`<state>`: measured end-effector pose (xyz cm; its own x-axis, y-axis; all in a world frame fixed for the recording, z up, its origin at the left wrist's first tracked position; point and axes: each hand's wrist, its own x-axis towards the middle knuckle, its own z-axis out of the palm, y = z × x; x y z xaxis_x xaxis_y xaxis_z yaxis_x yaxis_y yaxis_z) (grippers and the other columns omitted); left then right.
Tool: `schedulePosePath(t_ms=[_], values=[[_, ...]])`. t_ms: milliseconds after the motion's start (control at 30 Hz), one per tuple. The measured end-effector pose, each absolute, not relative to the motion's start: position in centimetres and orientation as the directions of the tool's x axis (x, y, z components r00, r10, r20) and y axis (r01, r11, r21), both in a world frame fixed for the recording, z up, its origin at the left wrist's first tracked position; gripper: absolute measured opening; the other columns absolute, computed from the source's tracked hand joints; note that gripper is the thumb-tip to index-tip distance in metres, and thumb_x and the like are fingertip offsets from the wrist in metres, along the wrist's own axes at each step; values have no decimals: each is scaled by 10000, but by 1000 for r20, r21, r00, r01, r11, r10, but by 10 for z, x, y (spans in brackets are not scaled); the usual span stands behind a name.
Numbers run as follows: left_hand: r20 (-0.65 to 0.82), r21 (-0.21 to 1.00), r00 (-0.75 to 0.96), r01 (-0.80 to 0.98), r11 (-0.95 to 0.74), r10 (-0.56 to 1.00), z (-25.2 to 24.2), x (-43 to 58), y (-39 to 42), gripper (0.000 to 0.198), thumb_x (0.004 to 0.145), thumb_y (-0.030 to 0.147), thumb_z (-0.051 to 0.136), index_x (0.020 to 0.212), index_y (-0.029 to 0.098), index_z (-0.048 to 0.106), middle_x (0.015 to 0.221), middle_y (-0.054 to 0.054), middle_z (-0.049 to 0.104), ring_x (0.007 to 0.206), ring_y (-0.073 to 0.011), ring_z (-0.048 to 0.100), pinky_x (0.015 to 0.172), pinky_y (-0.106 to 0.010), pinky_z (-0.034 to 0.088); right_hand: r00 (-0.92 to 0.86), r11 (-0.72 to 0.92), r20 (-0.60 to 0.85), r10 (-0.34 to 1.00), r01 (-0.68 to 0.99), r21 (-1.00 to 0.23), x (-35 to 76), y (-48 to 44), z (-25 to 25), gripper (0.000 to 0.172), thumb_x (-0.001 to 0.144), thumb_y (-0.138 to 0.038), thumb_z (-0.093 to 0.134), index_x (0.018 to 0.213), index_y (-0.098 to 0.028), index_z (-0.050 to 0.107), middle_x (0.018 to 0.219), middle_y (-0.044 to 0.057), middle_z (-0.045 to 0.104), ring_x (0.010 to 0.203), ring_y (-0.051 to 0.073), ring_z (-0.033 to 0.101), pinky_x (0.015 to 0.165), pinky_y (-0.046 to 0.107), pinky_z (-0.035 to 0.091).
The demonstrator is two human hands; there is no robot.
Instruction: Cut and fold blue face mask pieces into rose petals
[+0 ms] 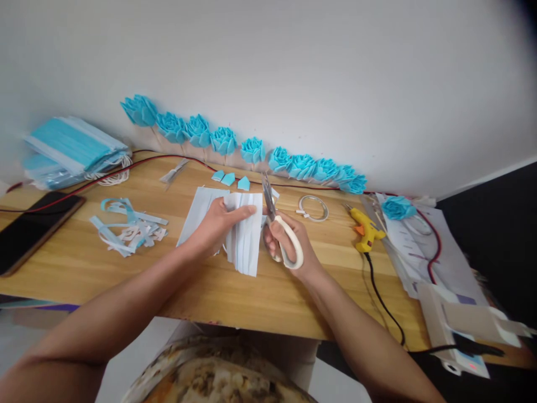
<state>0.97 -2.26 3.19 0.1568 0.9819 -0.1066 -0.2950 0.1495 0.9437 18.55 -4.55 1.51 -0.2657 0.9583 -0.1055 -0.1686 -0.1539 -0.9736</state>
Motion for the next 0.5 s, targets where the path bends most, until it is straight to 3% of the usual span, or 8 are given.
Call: schedulePosePath(t_ms=[100,167,267,333,400,500], values=[[-63,898,94,-430,98,994,32,4,-16,282,676,376,855,729,161,680,603,7,651,560,-145,611,555,-249,501,-426,-267,-104,899,-343,-901,192,-42,20,613,774,-729,750,1089,-208,681,636,-62,510,458,76,410,395,208,328],[-35,879,128,-468,92,991,31,0,-11,272,699,388,834,790,157,722,711,-24,711,650,-168,656,627,-268,530,-516,-328,-84,852,-402,-855,197,-39,24,645,740,-775,747,1042,-209,688,610,-73,460,448,69,356,392,204,317],[17,879,361,-449,158,932,26,-3,-7,334,739,395,804,968,153,775,1047,-109,785,974,-265,723,869,-353,560,-600,-353,-27,799,-433,-829,204,-34,28,672,696,-819,745,1000,-223,682,573,-88,403,433,72,289,372,203,298],[15,893,504,-395,215,863,20,-3,-7,346,755,400,807,998,156,779,1112,-133,782,1060,-300,715,948,-400,537,-634,-363,-2,774,-440,-822,210,-32,28,689,686,-843,731,1011,-238,677,564,-89,396,434,80,273,369,207,293],[-46,917,565,-302,258,824,14,-1,-8,322,742,405,842,940,160,779,990,-120,794,951,-287,729,890,-404,545,-644,-357,24,765,-454,-817,214,-30,27,687,705,-850,708,1049,-256,675,571,-86,399,444,85,260,378,208,286],[-138,952,489,-175,252,862,8,5,-10,311,693,401,898,845,165,764,813,-69,767,736,-226,688,728,-354,533,-634,-305,91,768,-487,-818,216,-29,28,667,755,-848,661,1118,-289,668,602,-73,418,475,103,281,418,228,312]])
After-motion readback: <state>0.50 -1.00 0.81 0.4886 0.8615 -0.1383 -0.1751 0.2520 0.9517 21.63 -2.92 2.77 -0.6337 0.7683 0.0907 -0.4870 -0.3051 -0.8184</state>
